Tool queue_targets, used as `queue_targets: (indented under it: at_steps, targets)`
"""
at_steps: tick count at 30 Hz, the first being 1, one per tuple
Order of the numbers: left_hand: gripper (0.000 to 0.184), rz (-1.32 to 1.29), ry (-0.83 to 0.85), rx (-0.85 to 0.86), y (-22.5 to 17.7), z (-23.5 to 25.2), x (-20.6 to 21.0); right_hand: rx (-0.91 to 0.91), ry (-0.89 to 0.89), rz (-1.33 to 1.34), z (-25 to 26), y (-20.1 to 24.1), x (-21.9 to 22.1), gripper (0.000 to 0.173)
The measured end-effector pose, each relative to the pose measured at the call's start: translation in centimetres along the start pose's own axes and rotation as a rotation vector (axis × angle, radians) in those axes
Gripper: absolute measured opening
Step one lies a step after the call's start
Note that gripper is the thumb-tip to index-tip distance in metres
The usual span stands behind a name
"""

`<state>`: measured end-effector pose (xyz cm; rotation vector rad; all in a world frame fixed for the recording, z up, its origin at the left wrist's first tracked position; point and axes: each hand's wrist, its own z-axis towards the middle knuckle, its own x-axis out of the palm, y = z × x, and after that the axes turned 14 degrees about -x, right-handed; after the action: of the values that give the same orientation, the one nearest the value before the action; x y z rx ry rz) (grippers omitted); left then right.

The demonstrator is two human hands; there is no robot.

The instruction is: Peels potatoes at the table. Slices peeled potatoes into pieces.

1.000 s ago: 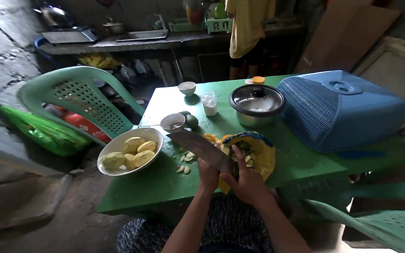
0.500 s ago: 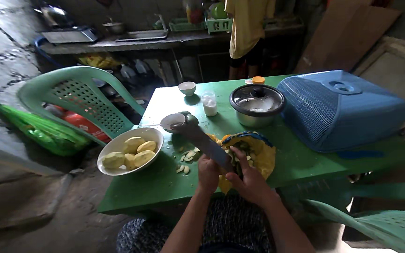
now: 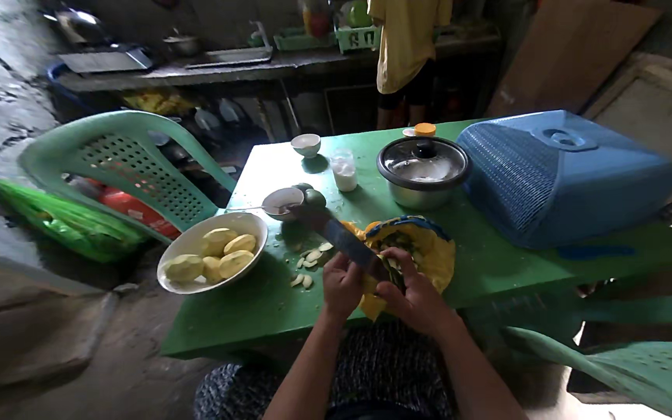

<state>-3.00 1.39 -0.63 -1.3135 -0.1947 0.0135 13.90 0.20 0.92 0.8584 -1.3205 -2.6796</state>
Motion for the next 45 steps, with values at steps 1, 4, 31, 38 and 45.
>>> queue_targets:
  at_steps: [1, 4, 31, 38, 45]
  targets:
    - [0.017, 0.039, 0.004, 0.056, 0.0, 0.0, -0.1, 0.000, -0.012, 0.046, 0.2, -0.1, 0.0, 0.072]
    - [0.027, 0.202, -0.016, 0.244, 0.6, 0.3, -0.2, -0.034, -0.069, 0.161, 0.7, -0.5, 0.3, 0.062]
    - [0.055, -0.388, -0.013, -0.615, -1.9, 0.7, 0.7, 0.279, -0.109, 0.481, 2.2, 1.2, 0.3, 0.052]
    - [0.028, -0.425, 0.016, -0.343, -0.9, 0.1, 0.9, 0.079, -0.041, -0.023, 0.4, 1.4, 1.3, 0.084]
    - [0.025, -0.320, -0.054, -0.202, -0.4, -0.3, 1.1, 0.078, -0.029, -0.057, 0.2, 1.4, 1.2, 0.085]
